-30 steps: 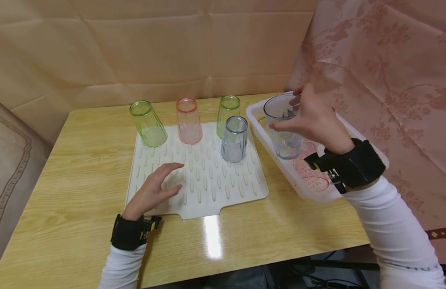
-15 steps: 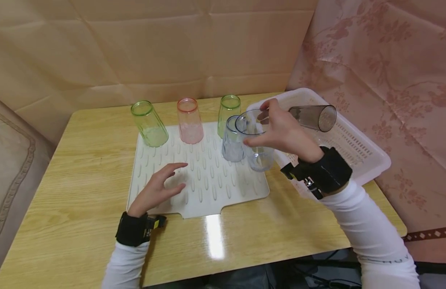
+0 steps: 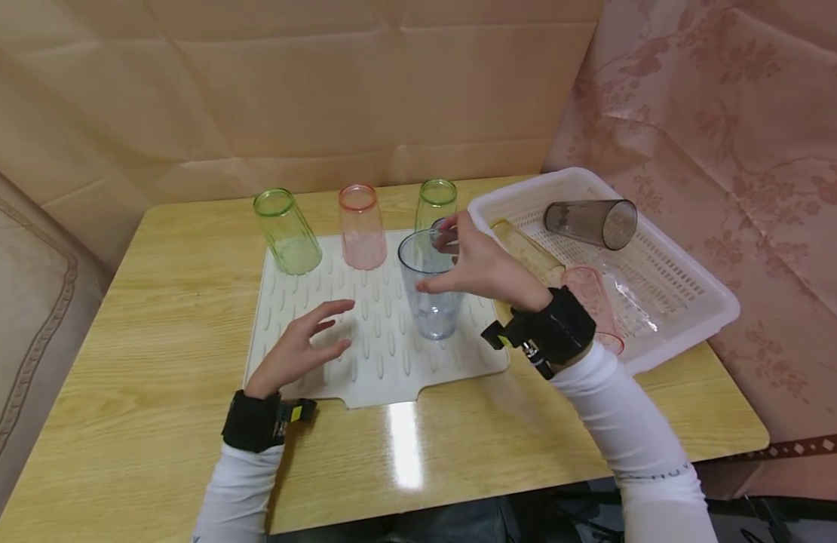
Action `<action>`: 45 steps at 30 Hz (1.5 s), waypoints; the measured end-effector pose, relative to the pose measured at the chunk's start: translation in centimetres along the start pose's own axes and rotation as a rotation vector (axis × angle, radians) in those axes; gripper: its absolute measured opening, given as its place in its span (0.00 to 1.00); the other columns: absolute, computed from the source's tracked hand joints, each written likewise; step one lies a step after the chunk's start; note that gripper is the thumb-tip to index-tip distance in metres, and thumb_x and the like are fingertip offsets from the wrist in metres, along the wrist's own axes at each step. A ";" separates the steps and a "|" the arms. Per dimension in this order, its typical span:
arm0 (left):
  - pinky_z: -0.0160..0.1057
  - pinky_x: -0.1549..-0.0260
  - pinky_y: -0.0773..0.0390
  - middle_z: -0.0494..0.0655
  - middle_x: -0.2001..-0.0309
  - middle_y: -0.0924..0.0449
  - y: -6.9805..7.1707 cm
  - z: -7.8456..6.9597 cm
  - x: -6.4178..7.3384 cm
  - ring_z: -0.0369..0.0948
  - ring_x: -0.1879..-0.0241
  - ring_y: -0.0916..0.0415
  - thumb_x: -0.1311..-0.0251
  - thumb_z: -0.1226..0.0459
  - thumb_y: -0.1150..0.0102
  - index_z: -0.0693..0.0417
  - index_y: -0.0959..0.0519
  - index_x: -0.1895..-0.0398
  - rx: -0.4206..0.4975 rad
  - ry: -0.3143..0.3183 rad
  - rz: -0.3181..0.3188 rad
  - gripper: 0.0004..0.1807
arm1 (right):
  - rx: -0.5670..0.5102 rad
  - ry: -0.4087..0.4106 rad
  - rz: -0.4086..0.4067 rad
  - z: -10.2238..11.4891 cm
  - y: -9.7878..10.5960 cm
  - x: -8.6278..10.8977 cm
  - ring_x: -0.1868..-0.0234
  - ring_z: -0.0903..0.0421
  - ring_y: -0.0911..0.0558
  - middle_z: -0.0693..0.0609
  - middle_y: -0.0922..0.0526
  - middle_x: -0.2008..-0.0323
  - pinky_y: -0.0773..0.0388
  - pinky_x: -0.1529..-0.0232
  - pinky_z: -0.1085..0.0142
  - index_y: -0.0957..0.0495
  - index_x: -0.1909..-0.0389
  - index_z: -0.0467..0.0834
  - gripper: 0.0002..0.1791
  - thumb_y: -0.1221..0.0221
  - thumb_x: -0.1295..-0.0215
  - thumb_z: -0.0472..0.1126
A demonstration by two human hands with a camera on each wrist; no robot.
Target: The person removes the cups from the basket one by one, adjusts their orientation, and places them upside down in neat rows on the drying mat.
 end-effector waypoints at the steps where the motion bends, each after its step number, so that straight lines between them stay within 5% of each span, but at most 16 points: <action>1: 0.53 0.40 0.34 0.57 0.36 0.31 0.0 0.1 0.0 0.47 0.36 0.36 0.41 0.68 0.35 0.59 0.33 0.33 0.011 0.007 0.002 0.31 | -0.017 0.000 0.014 0.0 -0.4 -0.2 0.40 0.42 0.32 0.34 0.32 0.46 0.36 0.36 0.52 0.47 0.43 0.30 0.42 0.29 0.52 0.31; 8: 0.51 0.38 0.36 0.59 0.35 0.34 0.1 -0.5 0.1 0.48 0.34 0.38 0.44 0.69 0.32 0.59 0.36 0.32 0.124 0.049 0.000 0.36 | -0.104 0.019 0.058 0.3 -3.3 -2.0 0.40 0.45 0.31 0.37 0.31 0.46 0.37 0.36 0.55 0.47 0.42 0.32 0.43 0.29 0.53 0.31; 14: 0.51 0.37 0.37 0.57 0.33 0.35 -0.2 0.4 -0.1 0.50 0.34 0.38 0.46 0.68 0.30 0.55 0.41 0.29 0.182 0.087 -0.022 0.42 | -0.123 0.048 0.082 1.2 -5.6 -3.3 0.39 0.44 0.31 0.37 0.30 0.46 0.36 0.36 0.53 0.47 0.41 0.32 0.43 0.29 0.53 0.31; 22: 0.49 0.38 0.37 0.49 0.32 0.36 -0.7 1.5 -0.8 0.45 0.34 0.38 0.50 0.65 0.26 0.47 0.46 0.26 0.240 0.131 -0.043 0.50 | -0.154 0.078 0.105 1.9 -7.7 -3.9 0.38 0.46 0.31 0.39 0.30 0.45 0.37 0.36 0.56 0.46 0.42 0.33 0.42 0.29 0.53 0.30; 30: 0.54 0.38 0.38 0.51 0.33 0.36 -0.6 1.3 -1.0 0.49 0.35 0.37 0.51 0.69 0.26 0.50 0.47 0.26 0.277 0.135 -0.029 0.51 | -0.178 0.102 0.113 2.6 -8.6 -4.2 0.38 0.47 0.31 0.41 0.31 0.45 0.36 0.36 0.60 0.46 0.42 0.36 0.43 0.28 0.54 0.31; 39: 0.52 0.43 0.31 0.50 0.38 0.31 0.0 1.3 -0.9 0.47 0.41 0.31 0.51 0.67 0.26 0.49 0.44 0.28 0.218 0.108 -0.047 0.48 | -0.204 0.129 0.111 2.3 -8.7 -4.2 0.34 0.47 0.35 0.41 0.33 0.43 0.39 0.34 0.60 0.46 0.43 0.38 0.42 0.28 0.52 0.32; 45: 0.53 0.49 0.27 0.59 0.43 0.28 1.2 1.2 -0.8 0.51 0.47 0.28 0.52 0.68 0.27 0.56 0.40 0.33 0.100 0.068 -0.086 0.43 | 0.000 0.212 0.094 2.2 -8.3 -3.8 0.33 0.47 0.38 0.39 0.36 0.39 0.42 0.34 0.56 0.46 0.39 0.37 0.48 0.25 0.57 0.36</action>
Point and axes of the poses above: each hand's wrist, its own x-axis away from the middle knuckle, its own y-axis out of the back of the hand, z = x × y, the point moved 9 cm from there along -x, towards the middle knuckle
